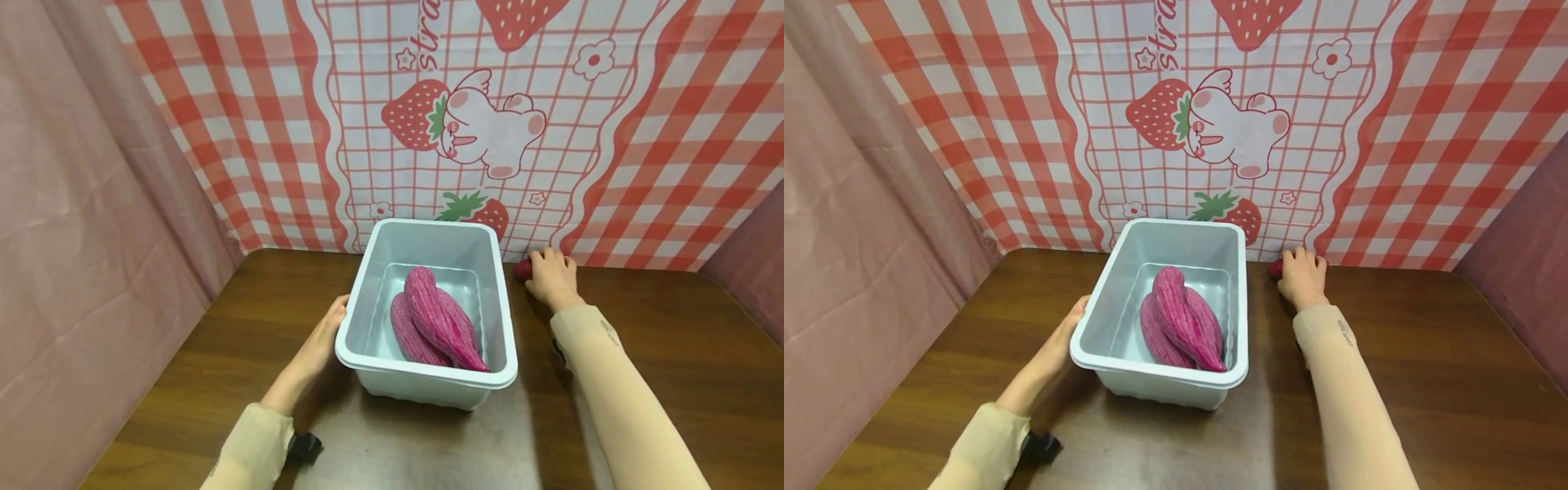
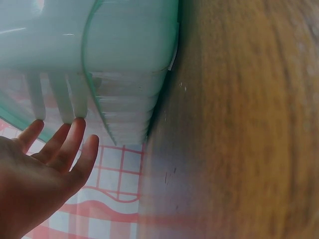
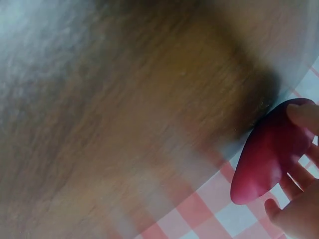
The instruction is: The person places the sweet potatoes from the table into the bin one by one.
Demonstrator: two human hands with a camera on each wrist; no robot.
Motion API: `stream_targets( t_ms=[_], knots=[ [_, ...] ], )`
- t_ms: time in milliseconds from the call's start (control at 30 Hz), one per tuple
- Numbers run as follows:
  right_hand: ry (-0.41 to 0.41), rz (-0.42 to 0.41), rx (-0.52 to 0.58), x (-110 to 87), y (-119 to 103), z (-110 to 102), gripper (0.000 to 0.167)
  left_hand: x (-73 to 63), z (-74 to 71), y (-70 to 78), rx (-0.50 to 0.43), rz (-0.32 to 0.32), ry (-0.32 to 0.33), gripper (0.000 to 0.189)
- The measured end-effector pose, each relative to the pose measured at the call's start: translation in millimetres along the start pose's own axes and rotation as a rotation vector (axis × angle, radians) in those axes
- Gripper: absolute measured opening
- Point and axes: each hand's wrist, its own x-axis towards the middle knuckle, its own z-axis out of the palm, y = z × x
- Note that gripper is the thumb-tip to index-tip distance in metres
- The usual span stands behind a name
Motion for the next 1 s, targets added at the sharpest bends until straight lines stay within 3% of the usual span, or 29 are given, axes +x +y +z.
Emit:
stream_targets(
  t_ms=[400, 733, 1000],
  knots=[
    [-0.031, 0.056, 0.051, -3.8, 6.4, -6.1, 0.053, -0.5, 0.5, 1.5, -0.008, -0.001, -0.003, 0.048],
    [0.005, 0.036, 0.155, -3.7, 1.1, -25.0, 0.057, 1.2, -1.1, 2.1, 0.007, 0.007, 0.004, 0.048],
    [-0.028, 0.043, 0.193, -6.1, -5.8, -43.0, 0.062, -0.1, -0.1, 3.1, -0.002, 0.009, -0.007, 0.047]
  ],
)
